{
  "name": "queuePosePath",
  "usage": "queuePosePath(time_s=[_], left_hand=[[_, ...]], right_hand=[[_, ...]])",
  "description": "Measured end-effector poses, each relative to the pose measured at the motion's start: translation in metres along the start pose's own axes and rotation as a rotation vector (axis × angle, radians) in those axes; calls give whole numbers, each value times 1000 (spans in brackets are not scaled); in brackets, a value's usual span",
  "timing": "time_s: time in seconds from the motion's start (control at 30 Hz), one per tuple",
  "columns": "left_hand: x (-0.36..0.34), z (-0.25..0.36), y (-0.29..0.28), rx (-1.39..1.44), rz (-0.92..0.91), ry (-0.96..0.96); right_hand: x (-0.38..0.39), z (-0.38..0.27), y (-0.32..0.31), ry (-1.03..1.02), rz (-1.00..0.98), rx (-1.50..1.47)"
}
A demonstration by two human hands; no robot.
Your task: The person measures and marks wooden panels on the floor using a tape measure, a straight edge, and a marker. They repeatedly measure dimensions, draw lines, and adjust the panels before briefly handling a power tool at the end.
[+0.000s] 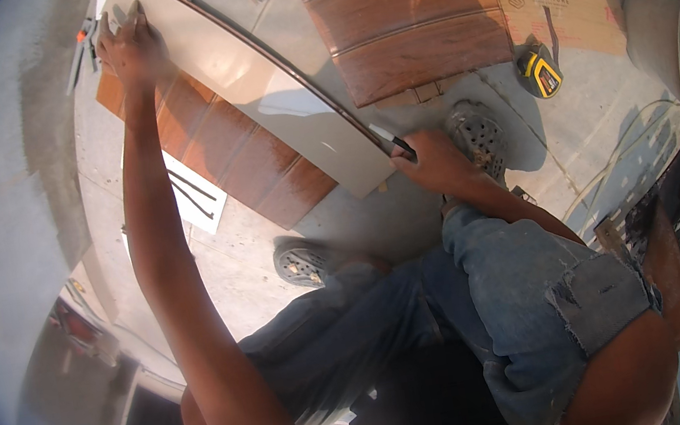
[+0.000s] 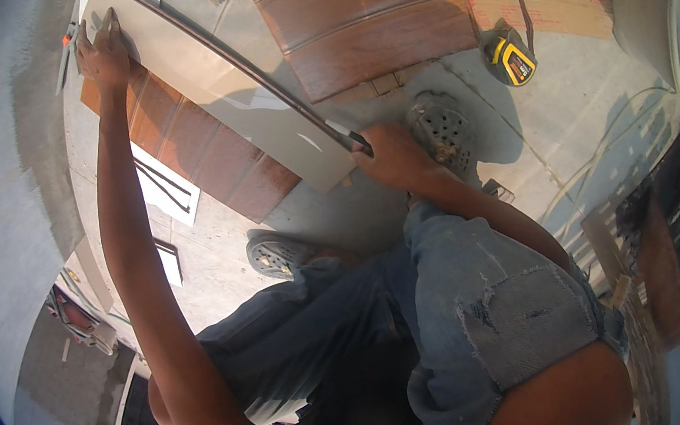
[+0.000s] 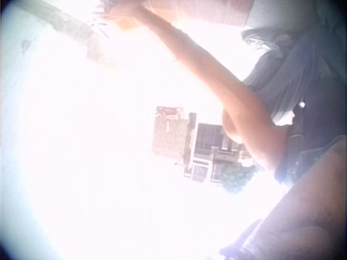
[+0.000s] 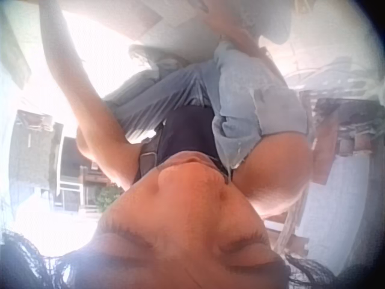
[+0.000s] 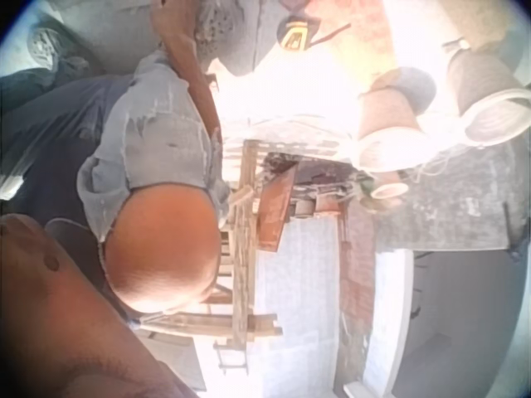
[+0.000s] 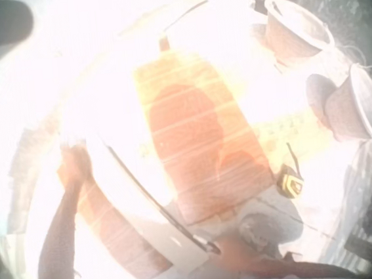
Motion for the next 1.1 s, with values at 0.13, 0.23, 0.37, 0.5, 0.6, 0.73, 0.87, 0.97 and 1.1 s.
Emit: queuePosePath(time_s=[0.13,0.23,0.37,0.5,0.6,0.73,0.87,0.97,1.1], left_hand=[[13,50,-31,301,-264,95],[31,66,-48,262,-443,162],[49,112,-79,250,-624,171],[54,136,-89,109,-904,71],[50,133,-82,55,-972,29],[43,138,-80,17,-1078,0],[39,137,-84,14,-1091,13],[41,135,-84,0,-1119,0],[42,135,-82,22,-1145,-41]], right_hand=[[0,3,-3,15,-6,-16],[-2,3,-1,31,-24,-8],[0,2,-5,37,5,12],[-2,4,-5,86,-16,0],[0,-9,-14,79,-56,151],[-2,-52,-47,51,-241,162],[-23,-138,-99,-69,-403,-78],[-76,-191,-134,-300,-220,-296],[-160,-249,-170,-621,132,-373]])
Point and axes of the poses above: each hand's wrist, its own x-axis away from the middle knuckle, its own y-axis out of the palm, z = x × y, the point moved 6 cm from there along -x, towards the middle knuckle, and after that the axes turned 1 degree about y, right-handed, at the moved point
